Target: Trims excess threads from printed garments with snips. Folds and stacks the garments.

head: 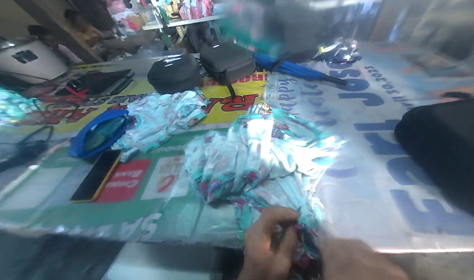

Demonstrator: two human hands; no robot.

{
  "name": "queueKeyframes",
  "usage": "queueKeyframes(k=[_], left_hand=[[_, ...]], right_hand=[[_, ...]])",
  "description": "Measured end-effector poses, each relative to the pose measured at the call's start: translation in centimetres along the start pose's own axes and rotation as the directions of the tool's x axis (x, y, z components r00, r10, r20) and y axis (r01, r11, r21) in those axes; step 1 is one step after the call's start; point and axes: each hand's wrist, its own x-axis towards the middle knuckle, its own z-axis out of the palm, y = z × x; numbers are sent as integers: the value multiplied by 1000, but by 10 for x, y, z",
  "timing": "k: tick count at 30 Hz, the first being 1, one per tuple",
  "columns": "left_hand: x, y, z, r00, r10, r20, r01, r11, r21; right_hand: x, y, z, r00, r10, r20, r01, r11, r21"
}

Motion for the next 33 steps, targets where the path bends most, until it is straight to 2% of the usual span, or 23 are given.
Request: queueKeyframes(k=[2, 5, 7, 11, 13, 16, 18, 20, 22, 24, 26, 28, 30, 33], left_hand=[[2, 1, -1, 999, -36, -14, 34, 996, -79], [5, 4, 0, 998, -51, -31, 46, 986, -162], [6, 4, 1, 998, -58, -30, 51, 980, -190], [6, 2, -4, 997, -55, 61, 65, 984, -164], [5, 0, -4, 990, -21, 137, 32, 996, -78], [6, 2, -2, 985, -7, 171, -1, 999, 45], [8, 2, -3, 987, 5, 159, -21, 995, 99], [11, -1, -7, 990, 29, 138, -45, 992, 119], [16, -1, -13, 983, 8, 182, -5, 1000, -17], [21, 3, -18, 966, -100, 240, 173, 936, -306], [22, 6, -21, 938, -228, 262, 330, 818, -471], [23, 8, -19, 916, -301, 265, 399, 754, -523], [23, 10, -15, 912, -339, 231, 410, 752, -517], [22, 18, -9, 933, -325, 153, 359, 843, -401]], right_hand=[[-4, -4, 2, 1000, 9, -20, -9, 1000, -1], [-11, 17, 7, 982, 108, -152, -156, 923, -352], [-14, 37, 12, 978, 116, -172, -181, 883, -432], [-11, 38, 4, 969, 196, -148, -211, 973, -89], [-8, 36, -1, 978, 174, -113, -188, 975, -121], [-6, 34, -5, 988, 139, -71, -152, 958, -242], [-6, 32, -8, 981, 180, -71, -189, 966, -173], [-5, 28, -12, 967, 249, -48, -250, 968, -25], [-4, 27, -16, 949, 316, 0, -314, 941, 130], [-4, 32, -19, 940, 342, 14, -337, 920, 200], [-4, 39, -18, 947, 322, -12, -318, 939, 129], [-3, 43, -17, 961, 269, -63, -273, 960, -65], [-3, 45, -14, 970, 208, -128, -237, 928, -288], [2, 35, -17, 973, 168, -160, -216, 905, -367]])
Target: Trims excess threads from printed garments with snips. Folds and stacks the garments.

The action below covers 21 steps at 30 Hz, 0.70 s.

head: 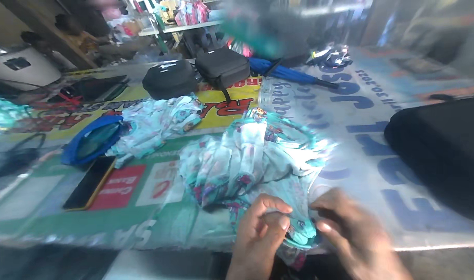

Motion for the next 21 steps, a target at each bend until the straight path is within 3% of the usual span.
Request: queueKeyframes(k=[6, 12, 17, 21], left_hand=[[-3, 2, 11, 985, 169, 24, -169, 941, 293], [-1, 2, 10, 990, 112, -88, -91, 973, 213], [1, -4, 6, 965, 234, 118, -262, 879, 399], [3, -4, 8, 967, 170, 191, -237, 877, 418]], right_hand=[[2, -12, 5, 998, -60, -5, 60, 995, -76], [0, -3, 3, 992, -116, -47, 116, 993, -3], [1, -6, 1, 996, -91, -13, 91, 994, 64], [8, -4, 0, 992, -129, -5, 129, 992, -8]])
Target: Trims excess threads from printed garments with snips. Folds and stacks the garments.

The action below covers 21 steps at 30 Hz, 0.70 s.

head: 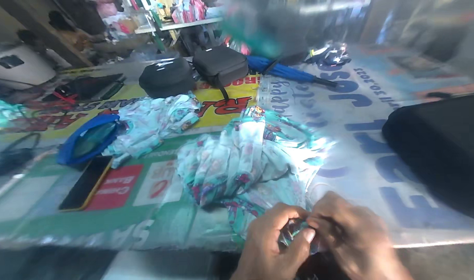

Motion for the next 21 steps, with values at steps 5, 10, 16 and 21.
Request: queueKeyframes(k=[5, 10, 16, 21], left_hand=[[7, -4, -5, 999, -33, 2, 33, 999, 6], [15, -2, -14, 996, -87, 23, 87, 995, -40], [22, -2, -16, 997, -67, 41, 67, 998, -3], [25, -2, -15, 996, -24, 87, 17, 996, 88]], right_hand=[[2, 0, -6, 991, 116, 64, -115, 993, -14], [1, -1, -26, 953, 255, 165, -230, 961, -153], [7, 7, -34, 952, 167, 257, -138, 982, -127], [9, 10, -32, 940, 159, 303, -144, 987, -71]])
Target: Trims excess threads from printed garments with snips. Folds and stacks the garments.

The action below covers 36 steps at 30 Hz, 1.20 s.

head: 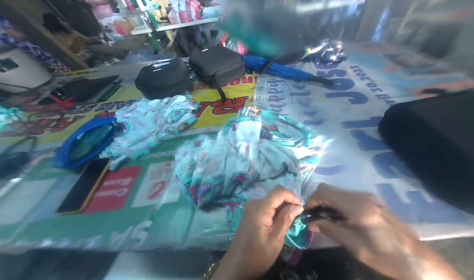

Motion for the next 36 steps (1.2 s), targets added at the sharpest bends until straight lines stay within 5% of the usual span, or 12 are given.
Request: queueKeyframes(k=[6, 14, 20, 29, 34, 36], left_hand=[[3, -3, 0, 999, 27, 35, -28, 999, 32], [3, -7, 0, 996, 43, 80, -40, 999, -30], [3, -9, 2, 997, 38, 66, -37, 999, -22], [0, -17, 4, 962, -183, -204, 97, 924, -370], [-3, -16, 2, 946, -240, -219, 112, 873, -475], [-5, -16, 0, 969, -177, -170, 89, 899, -428]], right_hand=[[-1, 5, 2, 999, 7, 49, -12, 993, 114], [2, 15, 7, 986, 46, 158, -127, 820, 558], [3, 17, 11, 986, 70, 154, -149, 787, 599], [2, 16, 28, 989, 126, 81, -149, 781, 607], [-2, 22, 25, 992, 87, 95, -119, 338, 933], [-2, 20, 26, 991, 86, 101, -122, 283, 951]])
